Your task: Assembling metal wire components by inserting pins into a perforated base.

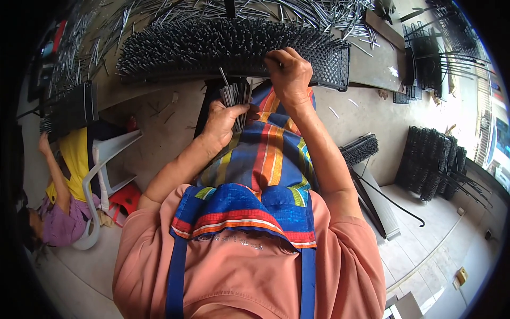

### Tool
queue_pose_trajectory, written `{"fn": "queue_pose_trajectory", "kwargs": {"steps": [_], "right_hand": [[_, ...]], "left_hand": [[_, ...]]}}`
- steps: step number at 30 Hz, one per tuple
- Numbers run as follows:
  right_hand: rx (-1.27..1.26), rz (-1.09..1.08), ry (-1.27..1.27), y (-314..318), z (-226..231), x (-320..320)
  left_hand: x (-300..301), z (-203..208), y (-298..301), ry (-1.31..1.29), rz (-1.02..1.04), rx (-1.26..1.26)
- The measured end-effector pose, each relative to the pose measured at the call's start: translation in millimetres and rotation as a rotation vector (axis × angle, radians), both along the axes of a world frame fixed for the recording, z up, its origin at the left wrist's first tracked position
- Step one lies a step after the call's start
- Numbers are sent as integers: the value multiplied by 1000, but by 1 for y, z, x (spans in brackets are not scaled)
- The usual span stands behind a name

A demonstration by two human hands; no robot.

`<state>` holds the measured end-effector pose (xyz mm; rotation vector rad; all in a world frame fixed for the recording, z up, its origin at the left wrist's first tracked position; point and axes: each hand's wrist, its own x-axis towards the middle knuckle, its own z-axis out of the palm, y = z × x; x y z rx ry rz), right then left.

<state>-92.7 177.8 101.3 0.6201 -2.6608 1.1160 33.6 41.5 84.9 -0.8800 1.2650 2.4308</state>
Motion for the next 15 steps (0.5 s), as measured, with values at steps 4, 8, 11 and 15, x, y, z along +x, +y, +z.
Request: {"fn": "queue_pose_trajectory", "kwargs": {"steps": [4,8,11,15], "right_hand": [[-182,32,-254,4,7,21],[-368,118,-954,14,-4,39],[-519,26,-1018,19,-4,39],[-745,-139,-714,22,11,26]], "left_hand": [[-7,4,0,22,59,140],[-9,6,5,88,-66,134],[-5,8,11,100,-39,154],[8,5,5,-71,-31,97]]}}
